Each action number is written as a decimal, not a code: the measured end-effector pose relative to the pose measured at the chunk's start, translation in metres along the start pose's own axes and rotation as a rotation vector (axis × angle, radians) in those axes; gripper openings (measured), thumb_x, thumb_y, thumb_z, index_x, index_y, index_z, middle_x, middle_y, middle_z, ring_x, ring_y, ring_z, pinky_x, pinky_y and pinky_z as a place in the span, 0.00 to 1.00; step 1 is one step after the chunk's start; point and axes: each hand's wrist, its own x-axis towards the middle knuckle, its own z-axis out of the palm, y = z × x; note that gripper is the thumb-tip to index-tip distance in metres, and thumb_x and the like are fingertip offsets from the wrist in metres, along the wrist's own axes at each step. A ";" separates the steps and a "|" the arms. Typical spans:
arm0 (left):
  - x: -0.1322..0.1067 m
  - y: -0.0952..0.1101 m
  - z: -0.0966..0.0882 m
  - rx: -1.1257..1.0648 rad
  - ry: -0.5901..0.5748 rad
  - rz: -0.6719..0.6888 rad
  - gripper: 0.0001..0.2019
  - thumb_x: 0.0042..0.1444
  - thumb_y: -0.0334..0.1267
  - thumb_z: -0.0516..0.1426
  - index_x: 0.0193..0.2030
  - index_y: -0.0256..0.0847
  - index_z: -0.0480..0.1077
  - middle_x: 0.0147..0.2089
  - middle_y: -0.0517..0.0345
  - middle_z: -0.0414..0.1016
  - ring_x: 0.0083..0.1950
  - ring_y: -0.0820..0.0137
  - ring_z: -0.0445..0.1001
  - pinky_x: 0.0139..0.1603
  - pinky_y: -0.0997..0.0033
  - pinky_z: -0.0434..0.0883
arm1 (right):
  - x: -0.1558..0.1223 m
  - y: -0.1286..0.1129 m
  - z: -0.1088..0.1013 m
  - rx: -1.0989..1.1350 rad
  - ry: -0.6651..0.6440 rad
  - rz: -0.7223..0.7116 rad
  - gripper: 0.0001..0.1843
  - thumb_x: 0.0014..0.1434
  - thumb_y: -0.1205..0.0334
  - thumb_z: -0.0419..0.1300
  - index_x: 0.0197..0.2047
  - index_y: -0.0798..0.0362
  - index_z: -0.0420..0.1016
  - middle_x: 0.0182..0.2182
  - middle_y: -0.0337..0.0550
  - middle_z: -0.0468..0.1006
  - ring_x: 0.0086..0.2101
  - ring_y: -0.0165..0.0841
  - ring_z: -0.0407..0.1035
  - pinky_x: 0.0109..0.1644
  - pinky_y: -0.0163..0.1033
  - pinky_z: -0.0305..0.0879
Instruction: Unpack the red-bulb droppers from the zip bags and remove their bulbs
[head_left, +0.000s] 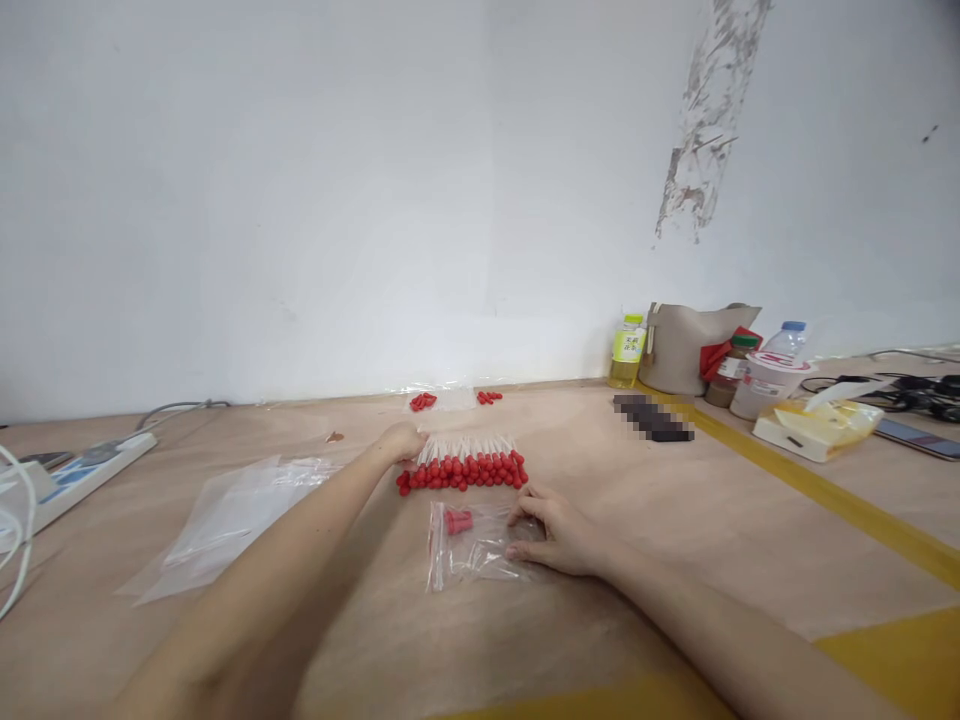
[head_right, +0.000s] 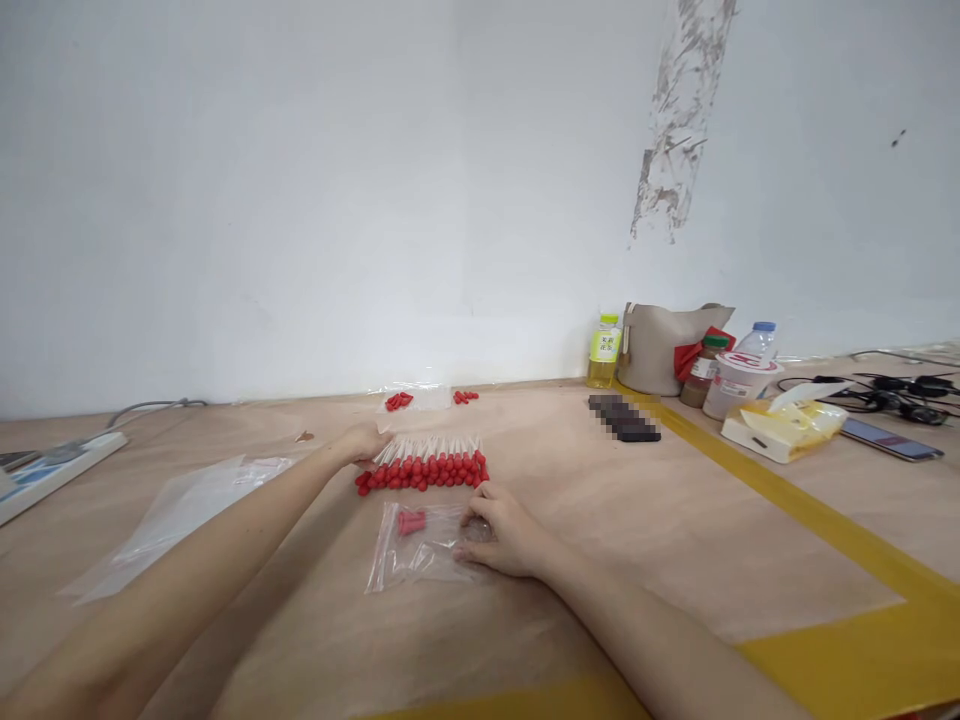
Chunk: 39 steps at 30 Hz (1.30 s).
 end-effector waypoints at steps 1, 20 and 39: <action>0.002 -0.002 -0.003 0.032 0.000 -0.004 0.14 0.52 0.44 0.53 0.26 0.33 0.66 0.15 0.53 0.67 0.21 0.63 0.72 0.23 0.72 0.64 | 0.000 0.000 0.000 -0.002 0.000 0.000 0.15 0.46 0.54 0.63 0.35 0.53 0.70 0.36 0.42 0.66 0.37 0.33 0.63 0.41 0.37 0.61; 0.000 0.005 0.000 0.343 -0.030 0.003 0.08 0.48 0.33 0.54 0.29 0.30 0.71 0.22 0.47 0.73 0.23 0.64 0.73 0.26 0.71 0.67 | 0.001 -0.001 -0.002 -0.009 -0.012 -0.003 0.14 0.46 0.55 0.63 0.35 0.53 0.70 0.36 0.42 0.66 0.38 0.33 0.62 0.42 0.37 0.60; -0.101 -0.075 0.048 -0.117 0.263 0.661 0.11 0.51 0.42 0.51 0.30 0.39 0.71 0.31 0.58 0.69 0.26 0.74 0.65 0.27 0.75 0.62 | 0.000 -0.003 -0.005 0.040 -0.005 0.082 0.25 0.42 0.52 0.65 0.42 0.53 0.67 0.39 0.43 0.66 0.35 0.31 0.62 0.39 0.36 0.62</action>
